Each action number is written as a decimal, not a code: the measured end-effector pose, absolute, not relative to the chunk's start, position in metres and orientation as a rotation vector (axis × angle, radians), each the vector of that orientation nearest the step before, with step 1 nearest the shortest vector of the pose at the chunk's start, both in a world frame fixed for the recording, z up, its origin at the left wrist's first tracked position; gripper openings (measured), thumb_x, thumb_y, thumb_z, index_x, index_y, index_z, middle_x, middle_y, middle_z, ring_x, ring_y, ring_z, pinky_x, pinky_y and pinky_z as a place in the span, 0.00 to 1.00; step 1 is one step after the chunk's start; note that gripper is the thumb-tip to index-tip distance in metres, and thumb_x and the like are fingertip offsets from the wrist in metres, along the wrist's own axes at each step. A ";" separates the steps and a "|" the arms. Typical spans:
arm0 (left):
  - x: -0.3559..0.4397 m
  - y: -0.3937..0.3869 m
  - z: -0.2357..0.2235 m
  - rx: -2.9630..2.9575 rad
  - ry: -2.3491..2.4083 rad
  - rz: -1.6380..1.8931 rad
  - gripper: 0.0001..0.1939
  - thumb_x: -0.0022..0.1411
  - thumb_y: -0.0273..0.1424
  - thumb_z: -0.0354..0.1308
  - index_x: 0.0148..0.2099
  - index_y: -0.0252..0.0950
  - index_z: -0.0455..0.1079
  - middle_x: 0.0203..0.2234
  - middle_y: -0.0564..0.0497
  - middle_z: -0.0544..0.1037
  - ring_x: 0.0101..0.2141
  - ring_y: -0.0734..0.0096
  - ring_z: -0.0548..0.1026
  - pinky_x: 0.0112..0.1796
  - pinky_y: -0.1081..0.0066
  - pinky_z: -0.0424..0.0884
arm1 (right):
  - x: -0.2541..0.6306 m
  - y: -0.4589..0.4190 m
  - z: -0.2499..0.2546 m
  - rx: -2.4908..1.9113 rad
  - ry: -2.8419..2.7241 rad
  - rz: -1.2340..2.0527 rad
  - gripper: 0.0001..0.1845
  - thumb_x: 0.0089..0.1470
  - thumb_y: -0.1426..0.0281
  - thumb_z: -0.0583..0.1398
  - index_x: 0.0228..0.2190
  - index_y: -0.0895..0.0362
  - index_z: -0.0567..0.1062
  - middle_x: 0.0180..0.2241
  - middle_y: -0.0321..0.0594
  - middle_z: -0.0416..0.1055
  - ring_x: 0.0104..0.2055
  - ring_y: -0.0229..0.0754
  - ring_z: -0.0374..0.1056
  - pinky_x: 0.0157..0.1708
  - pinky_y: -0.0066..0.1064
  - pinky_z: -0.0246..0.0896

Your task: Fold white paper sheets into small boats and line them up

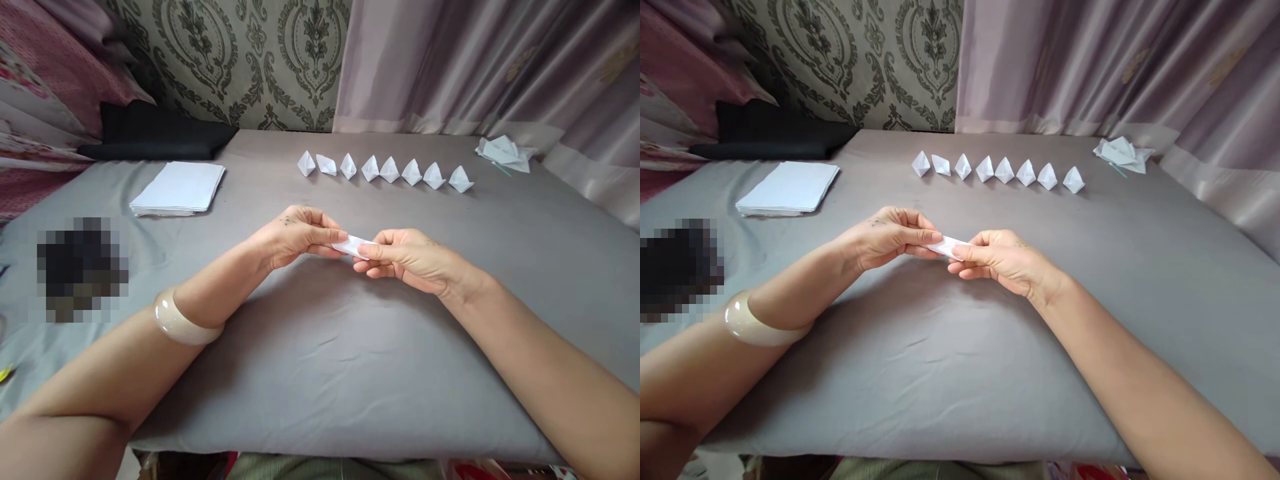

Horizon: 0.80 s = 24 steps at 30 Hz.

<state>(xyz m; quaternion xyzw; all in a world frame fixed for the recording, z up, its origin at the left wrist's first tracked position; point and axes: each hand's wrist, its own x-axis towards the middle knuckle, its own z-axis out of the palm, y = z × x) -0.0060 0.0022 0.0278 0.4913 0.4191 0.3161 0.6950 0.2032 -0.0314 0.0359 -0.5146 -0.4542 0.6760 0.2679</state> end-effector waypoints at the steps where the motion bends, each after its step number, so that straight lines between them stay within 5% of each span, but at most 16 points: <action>1: -0.006 0.002 0.027 1.109 0.906 0.737 0.09 0.48 0.25 0.69 0.30 0.29 0.71 0.26 0.50 0.78 0.31 0.69 0.79 0.40 0.65 0.77 | 0.203 -0.032 0.036 -1.377 -1.236 1.786 0.11 0.48 0.68 0.67 0.27 0.60 0.71 0.31 0.42 0.77 0.35 0.39 0.75 0.33 0.25 0.73; 6: -0.004 -0.003 0.025 1.077 0.845 0.747 0.15 0.51 0.31 0.68 0.41 0.32 0.71 0.29 0.49 0.79 0.32 0.69 0.79 0.40 0.67 0.76 | 0.205 -0.031 0.033 -1.368 -1.316 1.635 0.19 0.44 0.65 0.69 0.35 0.57 0.68 0.30 0.40 0.76 0.35 0.42 0.76 0.35 0.32 0.73; 13: -0.002 -0.005 0.023 1.118 0.929 0.606 0.17 0.50 0.36 0.68 0.37 0.29 0.76 0.30 0.44 0.80 0.32 0.69 0.79 0.37 0.71 0.75 | 0.204 -0.030 0.027 -1.334 -1.405 1.526 0.25 0.44 0.59 0.68 0.42 0.58 0.71 0.34 0.42 0.77 0.36 0.42 0.75 0.39 0.35 0.72; 18: -0.002 -0.006 0.024 1.181 0.955 0.630 0.15 0.48 0.36 0.69 0.35 0.30 0.77 0.27 0.46 0.80 0.31 0.72 0.77 0.36 0.73 0.73 | 0.207 -0.029 0.028 -1.245 -1.431 1.732 0.19 0.48 0.56 0.65 0.37 0.57 0.79 0.39 0.42 0.76 0.37 0.37 0.72 0.38 0.29 0.69; 24: -0.001 -0.007 0.024 1.241 0.963 0.609 0.13 0.50 0.35 0.68 0.34 0.30 0.78 0.25 0.47 0.79 0.28 0.72 0.76 0.33 0.72 0.72 | 0.206 -0.029 0.027 -1.263 -1.433 1.762 0.19 0.46 0.54 0.66 0.31 0.57 0.80 0.30 0.39 0.75 0.32 0.34 0.69 0.34 0.27 0.67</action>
